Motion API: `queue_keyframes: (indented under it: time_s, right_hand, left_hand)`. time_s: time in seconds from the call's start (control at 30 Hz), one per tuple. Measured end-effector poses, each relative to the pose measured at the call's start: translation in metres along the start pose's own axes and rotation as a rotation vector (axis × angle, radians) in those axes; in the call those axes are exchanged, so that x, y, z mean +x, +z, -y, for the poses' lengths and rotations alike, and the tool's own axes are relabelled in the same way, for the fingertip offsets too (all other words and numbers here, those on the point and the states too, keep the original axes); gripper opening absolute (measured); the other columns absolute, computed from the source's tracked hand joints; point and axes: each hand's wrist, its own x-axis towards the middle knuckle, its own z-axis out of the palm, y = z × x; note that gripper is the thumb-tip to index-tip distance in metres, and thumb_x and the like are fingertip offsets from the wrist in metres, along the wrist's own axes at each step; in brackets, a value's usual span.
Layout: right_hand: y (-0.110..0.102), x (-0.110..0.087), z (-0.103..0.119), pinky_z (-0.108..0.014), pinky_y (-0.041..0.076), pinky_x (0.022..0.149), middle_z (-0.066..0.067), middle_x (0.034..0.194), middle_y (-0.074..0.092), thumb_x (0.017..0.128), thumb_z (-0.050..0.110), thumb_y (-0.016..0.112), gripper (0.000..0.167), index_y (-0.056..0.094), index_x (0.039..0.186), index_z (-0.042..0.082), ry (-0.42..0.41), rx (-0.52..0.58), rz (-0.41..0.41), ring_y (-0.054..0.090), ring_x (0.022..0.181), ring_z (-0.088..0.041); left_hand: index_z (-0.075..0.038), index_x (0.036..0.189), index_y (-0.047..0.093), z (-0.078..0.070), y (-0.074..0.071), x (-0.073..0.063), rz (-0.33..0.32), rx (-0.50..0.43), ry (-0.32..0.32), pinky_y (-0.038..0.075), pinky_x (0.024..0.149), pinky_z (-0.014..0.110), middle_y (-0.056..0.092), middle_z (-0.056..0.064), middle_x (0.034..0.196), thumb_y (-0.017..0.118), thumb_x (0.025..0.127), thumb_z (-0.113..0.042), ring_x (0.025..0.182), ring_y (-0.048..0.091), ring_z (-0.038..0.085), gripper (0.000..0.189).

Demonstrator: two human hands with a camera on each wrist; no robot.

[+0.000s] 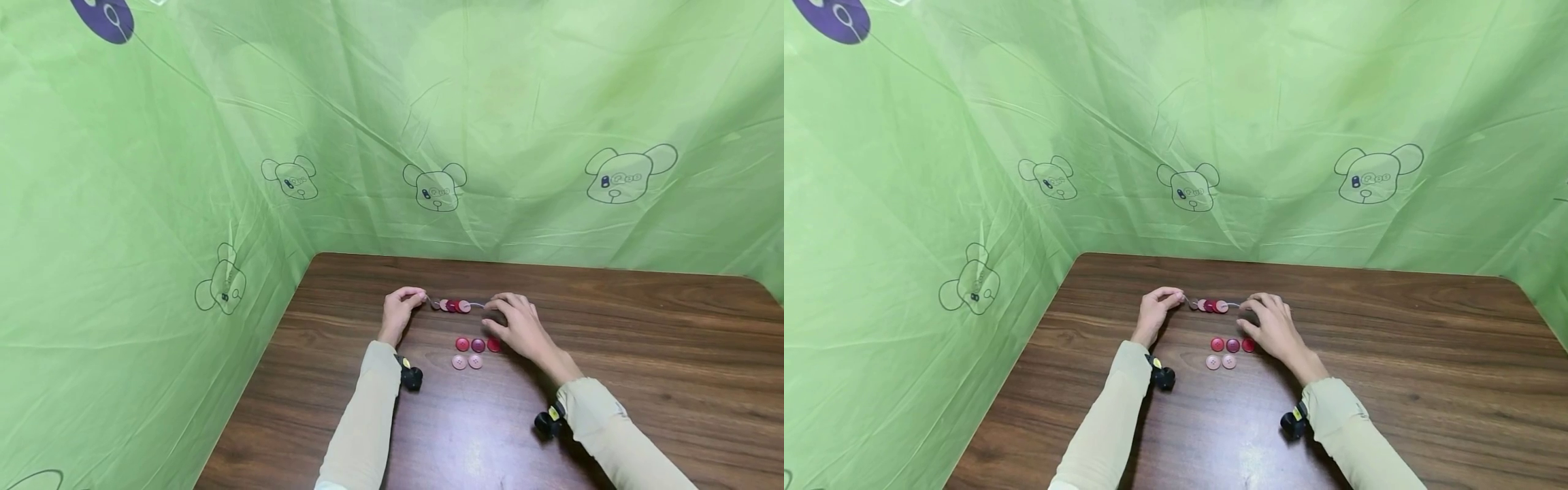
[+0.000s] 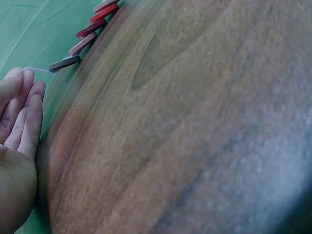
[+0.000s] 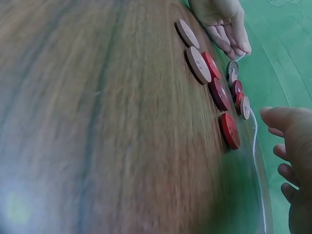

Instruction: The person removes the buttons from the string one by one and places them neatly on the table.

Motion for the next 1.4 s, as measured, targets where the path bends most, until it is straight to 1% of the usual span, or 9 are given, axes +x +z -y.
queue_keyframes:
  time_s: [0.27, 0.53, 0.63, 0.73, 0.93, 1.0, 1.17, 1.23, 1.4]
  right_hand:
    - [0.007, 0.011, 0.002, -0.05, 0.034, 0.088, -0.012, 0.118, 0.058, 0.083, 0.028, 0.074, 0.031, 0.068, 0.108, 0.011, 0.041, -0.013, 0.038, 0.046, 0.116, -0.035]
    - [0.014, 0.021, 0.008, -0.052, 0.032, 0.093, -0.015, 0.122, 0.056, 0.083, 0.029, 0.074, 0.035, 0.067, 0.111, 0.01, 0.086, -0.007, 0.084, 0.044, 0.117, -0.039]
    - [0.018, 0.023, 0.008, -0.054, 0.033, 0.093, -0.016, 0.123, 0.055, 0.083, 0.029, 0.074, 0.035, 0.067, 0.112, 0.01, 0.094, -0.019, 0.099, 0.044, 0.118, -0.04]
    - [0.021, 0.024, 0.008, -0.054, 0.033, 0.093, -0.017, 0.124, 0.055, 0.084, 0.029, 0.074, 0.035, 0.067, 0.112, 0.01, 0.098, -0.031, 0.112, 0.044, 0.118, -0.04]
    - [0.024, 0.027, 0.008, -0.054, 0.033, 0.093, -0.018, 0.124, 0.055, 0.083, 0.029, 0.074, 0.039, 0.065, 0.116, 0.01, 0.099, -0.042, 0.118, 0.043, 0.118, -0.04]
    - [0.026, 0.028, 0.008, -0.054, 0.033, 0.094, -0.017, 0.125, 0.054, 0.083, 0.03, 0.074, 0.041, 0.065, 0.118, 0.01, 0.101, -0.045, 0.121, 0.043, 0.119, -0.04]
    - [0.028, 0.032, 0.008, -0.055, 0.034, 0.092, -0.017, 0.123, 0.055, 0.083, 0.03, 0.074, 0.041, 0.065, 0.12, 0.014, 0.074, -0.057, 0.121, 0.045, 0.116, -0.04]
    - [0.029, 0.033, 0.008, -0.055, 0.034, 0.091, -0.017, 0.121, 0.055, 0.083, 0.03, 0.074, 0.04, 0.066, 0.119, 0.014, 0.062, -0.059, 0.116, 0.045, 0.115, -0.04]
    - [0.032, 0.035, 0.007, -0.054, 0.034, 0.091, -0.015, 0.12, 0.056, 0.084, 0.03, 0.073, 0.032, 0.068, 0.112, 0.014, 0.055, -0.07, 0.12, 0.046, 0.114, -0.039]
  left_hand:
    - [0.0, 0.096, 0.073, 0.002, 0.001, 0.0, 0.002, -0.002, 0.002, 0.057, 0.079, 0.027, 0.074, 0.012, 0.091, 0.071, 0.086, -0.014, 0.081, 0.069, 0.011, 0.018]
    - [0.004, 0.1, 0.072, 0.001, -0.001, 0.0, 0.025, -0.021, -0.005, 0.056, 0.088, 0.039, 0.07, 0.025, 0.1, 0.07, 0.087, -0.012, 0.097, 0.068, 0.033, 0.021]
    - [0.005, 0.102, 0.071, 0.001, -0.001, 0.0, 0.029, -0.023, -0.001, 0.054, 0.09, 0.044, 0.069, 0.027, 0.102, 0.069, 0.088, -0.01, 0.099, 0.066, 0.036, 0.021]
    - [0.004, 0.1, 0.071, 0.0, -0.002, -0.001, 0.018, -0.018, -0.009, 0.054, 0.089, 0.042, 0.07, 0.024, 0.1, 0.07, 0.087, -0.011, 0.095, 0.068, 0.031, 0.021]
    - [0.0, 0.096, 0.073, 0.001, -0.001, -0.001, -0.005, -0.004, -0.005, 0.057, 0.083, 0.032, 0.073, 0.016, 0.093, 0.072, 0.085, -0.013, 0.084, 0.069, 0.014, 0.017]
    - [0.0, 0.096, 0.073, 0.0, 0.0, -0.001, -0.002, -0.003, 0.001, 0.057, 0.083, 0.032, 0.073, 0.017, 0.093, 0.072, 0.086, -0.012, 0.084, 0.07, 0.015, 0.016]
    - [0.002, 0.098, 0.072, -0.004, -0.001, -0.002, 0.012, -0.013, 0.001, 0.055, 0.087, 0.039, 0.071, 0.023, 0.098, 0.071, 0.086, -0.01, 0.093, 0.069, 0.028, 0.017]
    - [0.002, 0.097, 0.073, -0.003, -0.001, -0.002, 0.009, -0.012, 0.001, 0.056, 0.087, 0.038, 0.071, 0.022, 0.097, 0.071, 0.086, -0.01, 0.091, 0.069, 0.027, 0.016]
    - [-0.001, 0.093, 0.074, 0.001, 0.0, 0.001, -0.001, -0.005, 0.001, 0.057, 0.08, 0.029, 0.073, 0.015, 0.091, 0.071, 0.086, -0.01, 0.081, 0.069, 0.012, 0.012]
